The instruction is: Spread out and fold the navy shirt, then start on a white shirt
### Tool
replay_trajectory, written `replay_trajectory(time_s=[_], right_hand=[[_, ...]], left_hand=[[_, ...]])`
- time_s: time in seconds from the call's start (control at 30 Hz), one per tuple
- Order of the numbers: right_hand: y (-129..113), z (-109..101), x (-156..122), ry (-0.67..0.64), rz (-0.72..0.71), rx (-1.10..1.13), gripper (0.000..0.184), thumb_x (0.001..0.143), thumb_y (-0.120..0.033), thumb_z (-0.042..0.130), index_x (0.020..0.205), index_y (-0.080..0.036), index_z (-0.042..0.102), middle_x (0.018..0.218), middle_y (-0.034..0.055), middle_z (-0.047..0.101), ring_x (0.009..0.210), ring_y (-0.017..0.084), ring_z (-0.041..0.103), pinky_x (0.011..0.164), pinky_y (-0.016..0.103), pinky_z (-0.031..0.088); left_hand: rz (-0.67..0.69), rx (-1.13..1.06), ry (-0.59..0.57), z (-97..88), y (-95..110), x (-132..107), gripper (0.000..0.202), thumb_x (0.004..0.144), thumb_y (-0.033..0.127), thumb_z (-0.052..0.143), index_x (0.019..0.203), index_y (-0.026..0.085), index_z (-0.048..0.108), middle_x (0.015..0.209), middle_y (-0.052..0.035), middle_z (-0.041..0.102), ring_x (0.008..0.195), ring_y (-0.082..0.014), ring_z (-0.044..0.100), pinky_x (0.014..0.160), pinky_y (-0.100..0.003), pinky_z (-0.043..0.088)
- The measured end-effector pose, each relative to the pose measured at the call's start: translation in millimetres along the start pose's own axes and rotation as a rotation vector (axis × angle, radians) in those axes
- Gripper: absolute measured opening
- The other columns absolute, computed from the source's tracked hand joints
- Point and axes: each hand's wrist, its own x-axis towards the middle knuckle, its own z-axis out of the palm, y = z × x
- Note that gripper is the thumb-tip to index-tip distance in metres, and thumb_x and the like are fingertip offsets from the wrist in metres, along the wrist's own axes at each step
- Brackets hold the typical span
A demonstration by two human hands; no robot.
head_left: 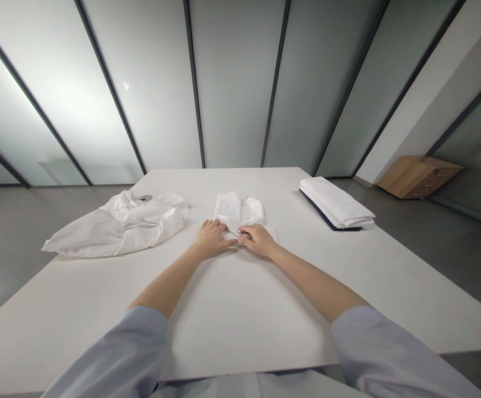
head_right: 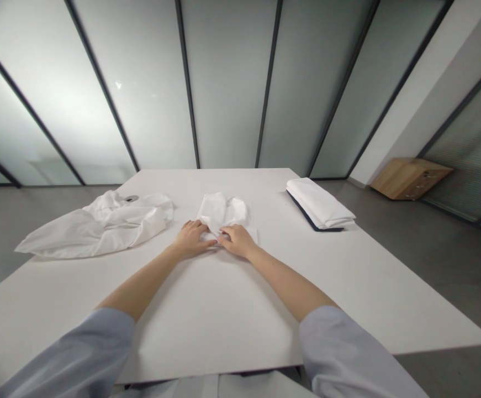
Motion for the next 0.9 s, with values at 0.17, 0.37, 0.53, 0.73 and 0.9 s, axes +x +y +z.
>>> replay_trajectory(time_s=[0.17,0.37,0.53,0.73,0.9], right_hand=[[15.5,-0.9,4.4,0.15,0.195,-0.193,0.053,0.082,-0.032,0.057,0.131,-0.014,0.053,0.139,0.0155,0.051,0.129,0.03,0.041,0.105,0.042,0.03],[39.6,-7.8,8.2,0.184,0.333,-0.057,0.019,0.077,-0.019,0.052,0.09,-0.018,0.066,0.091,0.0089,0.067,0.092,0.024,0.059,0.086,0.036,0.043],[8.3,-0.4,6.8,0.297,-0.124,0.289,0.023,0.077,-0.008,0.043,0.086,-0.022,0.059,0.09,0.0044,0.061,0.088,0.018,0.058,0.082,0.033,0.047],[1.1,3.8,1.9,0.364,-0.115,0.248,0.033,0.089,-0.024,0.044,0.121,-0.022,0.051,0.126,0.0114,0.053,0.123,0.022,0.046,0.104,0.041,0.038],[27.7,2.7,1.8,0.038,0.181,-0.007,0.055,0.09,-0.039,0.046,0.139,-0.015,0.041,0.149,0.0157,0.036,0.139,0.025,0.03,0.112,0.041,0.028]], left_hand=[[0.017,0.054,-0.016,0.3,-5.5,0.8,0.051,0.082,0.067,0.05,0.101,0.023,0.068,0.107,-0.0106,0.061,0.106,-0.0277,0.056,0.1,-0.044,0.037],[0.021,-0.028,0.033,2.0,-1.5,0.2,0.064,0.082,0.057,0.057,0.135,0.021,0.047,0.126,-0.0129,0.056,0.115,-0.0291,0.053,0.096,-0.041,0.041],[0.066,-0.124,0.051,-1.1,10.2,0.2,0.09,0.071,0.06,0.066,0.145,0.024,0.031,0.148,-0.015,0.035,0.111,-0.0285,0.058,0.085,-0.036,0.046],[-0.071,-0.273,0.003,1.4,6.0,7.6,0.019,0.086,0.03,0.046,0.08,0.02,0.061,0.075,-0.0029,0.064,0.073,-0.0172,0.06,0.07,-0.028,0.045],[-0.504,-0.44,0.347,6.6,-30.7,14.1,0.026,0.092,0.033,0.035,0.078,0.02,0.054,0.065,-0.0006,0.056,0.067,-0.0174,0.058,0.062,-0.028,0.044]])
